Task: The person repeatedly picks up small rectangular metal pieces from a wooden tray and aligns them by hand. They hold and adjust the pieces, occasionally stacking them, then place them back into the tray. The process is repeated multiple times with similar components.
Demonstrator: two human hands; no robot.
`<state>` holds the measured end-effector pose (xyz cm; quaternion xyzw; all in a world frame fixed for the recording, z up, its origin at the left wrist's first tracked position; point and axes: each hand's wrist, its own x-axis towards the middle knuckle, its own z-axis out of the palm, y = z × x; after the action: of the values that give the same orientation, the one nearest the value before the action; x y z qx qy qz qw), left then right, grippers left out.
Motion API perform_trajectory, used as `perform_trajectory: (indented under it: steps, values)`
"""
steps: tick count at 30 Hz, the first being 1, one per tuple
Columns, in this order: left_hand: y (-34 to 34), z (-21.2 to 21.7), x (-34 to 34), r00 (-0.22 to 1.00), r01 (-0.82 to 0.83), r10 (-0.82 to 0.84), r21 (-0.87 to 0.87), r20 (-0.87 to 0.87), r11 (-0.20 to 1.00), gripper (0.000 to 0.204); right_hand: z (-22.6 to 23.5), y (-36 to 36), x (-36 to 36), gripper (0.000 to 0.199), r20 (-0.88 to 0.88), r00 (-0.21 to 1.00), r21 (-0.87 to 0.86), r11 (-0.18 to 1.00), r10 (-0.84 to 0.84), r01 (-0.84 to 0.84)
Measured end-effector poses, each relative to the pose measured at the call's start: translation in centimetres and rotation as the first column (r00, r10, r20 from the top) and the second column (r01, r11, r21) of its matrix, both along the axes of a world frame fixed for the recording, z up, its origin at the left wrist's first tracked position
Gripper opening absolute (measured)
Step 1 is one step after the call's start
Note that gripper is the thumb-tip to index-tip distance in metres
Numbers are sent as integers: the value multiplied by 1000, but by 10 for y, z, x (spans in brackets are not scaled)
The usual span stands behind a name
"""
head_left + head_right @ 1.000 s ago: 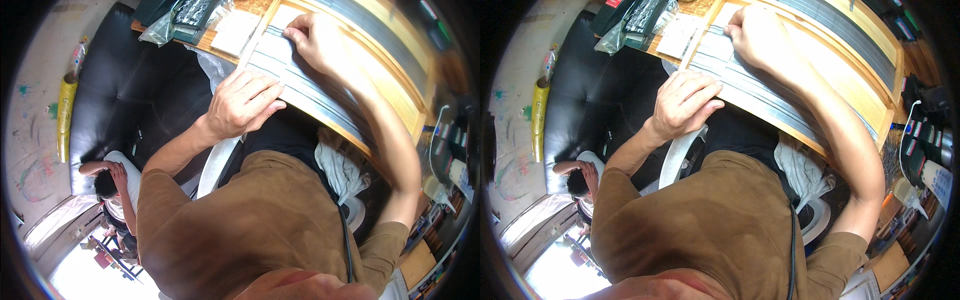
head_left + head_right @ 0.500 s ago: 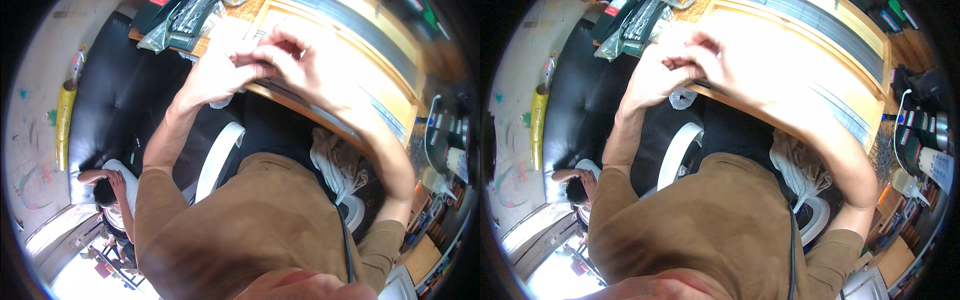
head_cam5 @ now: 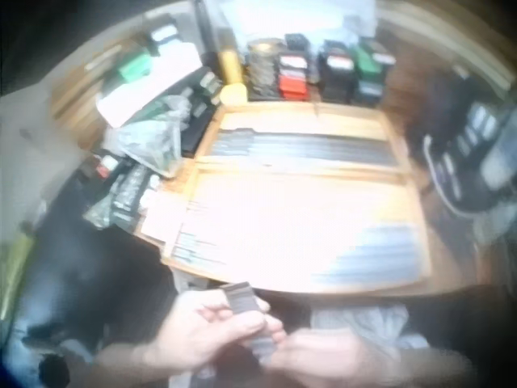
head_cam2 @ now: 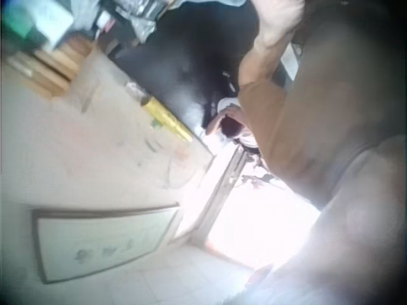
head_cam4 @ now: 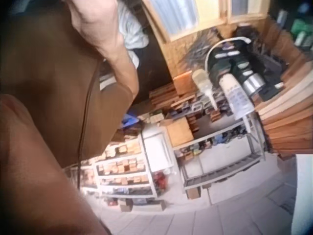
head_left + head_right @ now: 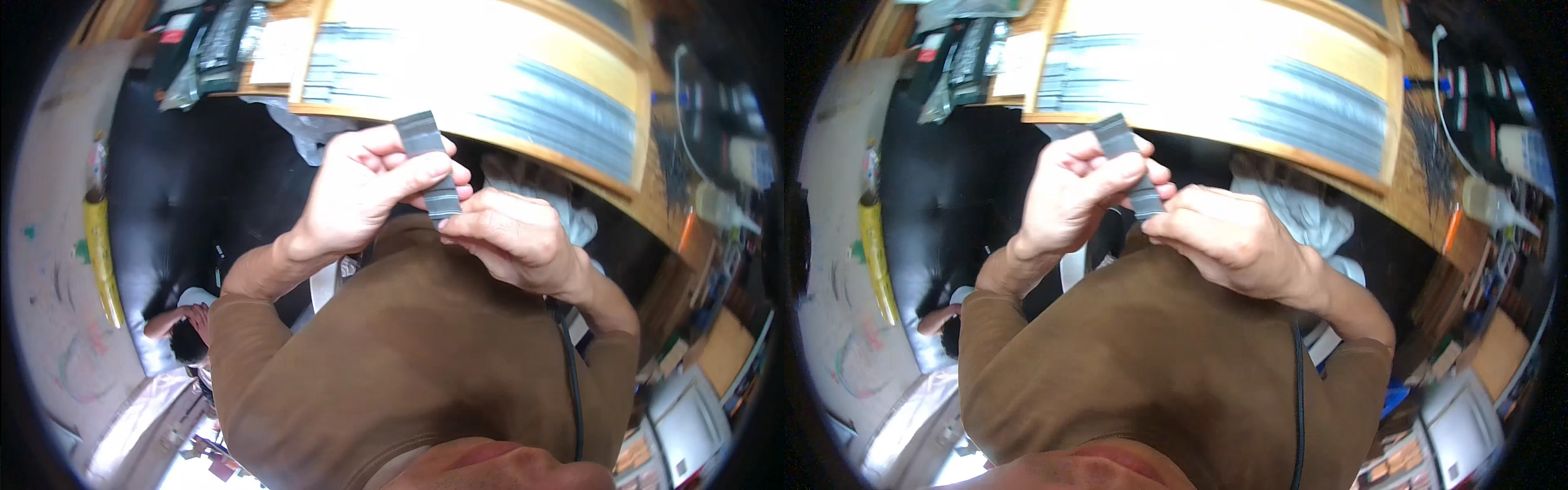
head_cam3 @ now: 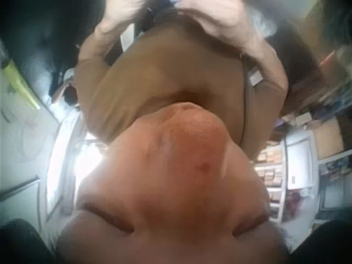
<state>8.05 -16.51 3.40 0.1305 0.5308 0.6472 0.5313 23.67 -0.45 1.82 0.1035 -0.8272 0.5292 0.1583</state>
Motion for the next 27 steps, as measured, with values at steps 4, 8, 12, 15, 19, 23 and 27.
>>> perform_trajectory:
  steps: [4, 8, 12, 15, 19, 23, 27]
  values:
    - [30, -59, 46, 951, 173, -147, -72, 273, 982, 22, -58, -4, 76, 19, 271, 954, -277, 938, -132, 209]
    - [70, -93, 61, 897, 355, -298, -131, 326, 926, 22, -83, -21, 106, 19, 391, 859, -344, 813, -330, 469]
    - [89, -95, 59, 902, 393, -350, -147, 253, 908, 23, -98, -27, 104, 18, 360, 833, -465, 693, -421, 551]
    - [92, -85, 52, 882, 432, -385, -138, 273, 891, 26, -98, -28, 100, 18, 293, 842, -441, 718, -452, 539]
    - [93, -93, 49, 867, 471, -429, -135, 253, 872, 28, -95, -27, 96, 16, 284, 830, -354, 752, -480, 556]
    - [85, -94, 54, 903, 428, -415, -204, 109, 880, 31, -65, -3, 101, 12, 524, 746, -152, 816, -412, 557]
    - [74, -96, 66, 932, 354, -342, -94, 123, 931, 33, -66, 15, 109, 16, 303, 812, -747, 404, -499, 527]
